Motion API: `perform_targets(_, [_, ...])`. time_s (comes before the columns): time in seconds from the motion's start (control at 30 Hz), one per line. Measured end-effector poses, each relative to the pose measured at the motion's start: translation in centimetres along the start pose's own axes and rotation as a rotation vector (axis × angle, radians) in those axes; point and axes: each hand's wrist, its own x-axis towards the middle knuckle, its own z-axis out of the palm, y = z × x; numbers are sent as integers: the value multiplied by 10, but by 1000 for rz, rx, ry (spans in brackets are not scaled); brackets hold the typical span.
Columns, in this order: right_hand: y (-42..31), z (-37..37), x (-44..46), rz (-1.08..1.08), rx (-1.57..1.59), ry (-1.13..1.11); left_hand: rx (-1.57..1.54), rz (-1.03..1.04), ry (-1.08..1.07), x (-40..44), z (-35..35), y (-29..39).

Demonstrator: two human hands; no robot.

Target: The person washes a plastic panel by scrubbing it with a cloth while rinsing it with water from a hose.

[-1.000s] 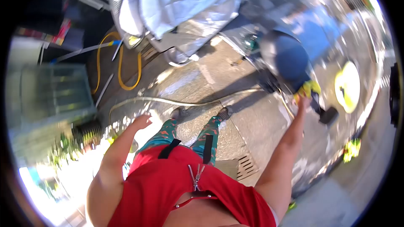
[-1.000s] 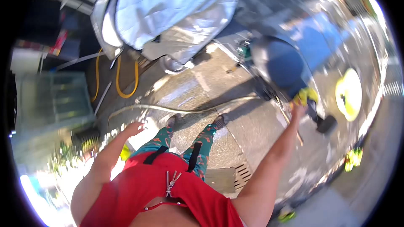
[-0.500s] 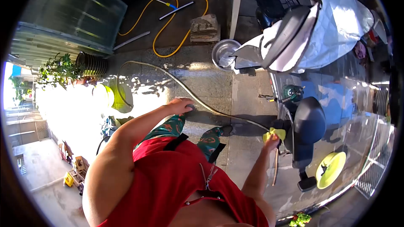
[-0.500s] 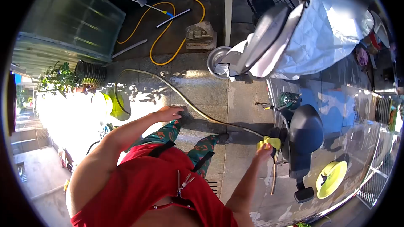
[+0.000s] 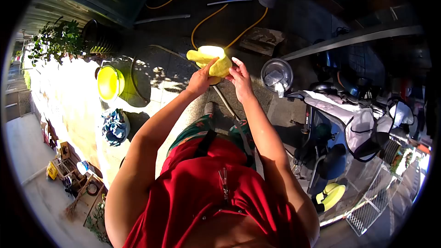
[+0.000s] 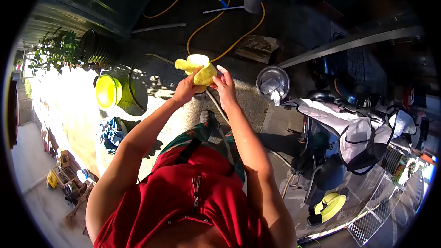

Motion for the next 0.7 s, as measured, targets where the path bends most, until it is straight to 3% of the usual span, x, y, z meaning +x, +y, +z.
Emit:
perform_targets(0.13, [20, -2, 109, 165, -174, 83, 26, -265, 338, 46, -45, -73])
perform_targets(0.23, [44, -41, 177, 306, -208, 104, -262, -508, 468, 61, -82, -91])
perform_targets(0.3, [54, -59, 229, 457, -388, 193, -235, -493, 631, 66, -64, -149])
perform_targets(0.37, [74, -83, 280, 532, -429, 239, -360, -705, 519, 61, -52, -195])
perform_targets(0.5, [138, -122, 388, 638, -662, 204, -641, -806, 804, 73, -29, -230])
perform_targets(0.63, [216, -166, 478, 724, -727, 276, -792, -891, 892, 108, 11, -273])
perform_targets(0.67, [239, -179, 498, 730, -715, 301, -710, -813, 832, 117, 20, -287])
perform_targets(0.7, [263, -196, 519, 736, -703, 327, -834, -793, 815, 134, 22, -291])
